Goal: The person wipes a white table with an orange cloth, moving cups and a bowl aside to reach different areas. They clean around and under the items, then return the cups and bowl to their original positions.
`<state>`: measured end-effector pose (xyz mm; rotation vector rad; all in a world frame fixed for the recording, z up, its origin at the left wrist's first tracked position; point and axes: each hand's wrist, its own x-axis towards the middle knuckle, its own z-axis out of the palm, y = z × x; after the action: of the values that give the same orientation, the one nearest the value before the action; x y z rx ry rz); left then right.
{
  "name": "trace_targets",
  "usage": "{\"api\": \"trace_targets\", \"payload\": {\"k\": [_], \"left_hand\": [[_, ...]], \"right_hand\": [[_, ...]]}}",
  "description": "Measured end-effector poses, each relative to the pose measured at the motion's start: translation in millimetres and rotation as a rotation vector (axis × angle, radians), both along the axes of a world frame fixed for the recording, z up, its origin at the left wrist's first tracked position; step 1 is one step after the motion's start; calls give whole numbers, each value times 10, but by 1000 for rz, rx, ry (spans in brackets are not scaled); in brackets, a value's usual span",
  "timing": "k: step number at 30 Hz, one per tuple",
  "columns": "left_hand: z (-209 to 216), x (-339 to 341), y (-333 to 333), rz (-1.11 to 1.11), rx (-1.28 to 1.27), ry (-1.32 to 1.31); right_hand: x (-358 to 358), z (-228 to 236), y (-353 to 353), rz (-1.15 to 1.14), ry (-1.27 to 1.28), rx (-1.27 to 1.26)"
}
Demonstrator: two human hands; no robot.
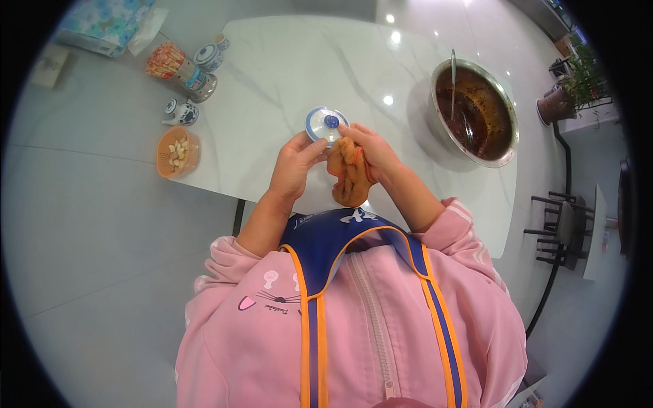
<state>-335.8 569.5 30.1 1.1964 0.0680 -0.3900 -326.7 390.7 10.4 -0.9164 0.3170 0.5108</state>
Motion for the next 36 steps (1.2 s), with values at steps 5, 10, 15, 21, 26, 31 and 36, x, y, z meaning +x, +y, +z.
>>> {"api": "trace_targets", "payload": {"k": [5,10,15,21,26,31,36], "left_hand": [[128,14,50,8,-132,93],[97,75,87,45,-79,114],[-13,106,74,159,-27,106],[-69,85,75,156,-122,91],[-29,78,184,127,-40,139],[-56,56,146,71,-9,163],[-76,13,133,11,-10,203]], "right_hand": [[17,73,-14,1,-125,-33],[5,268,-88,-70,-170,-324],[-81,342,135,-351,-1161,-893],[-185,109,387,-189,-1561,-1426],[-134,-8,135,-191,-1623,-1453],[109,-58,-6,-331,-1601,-1400],[202,-121,-137,-111,-1335,-1542]]}}
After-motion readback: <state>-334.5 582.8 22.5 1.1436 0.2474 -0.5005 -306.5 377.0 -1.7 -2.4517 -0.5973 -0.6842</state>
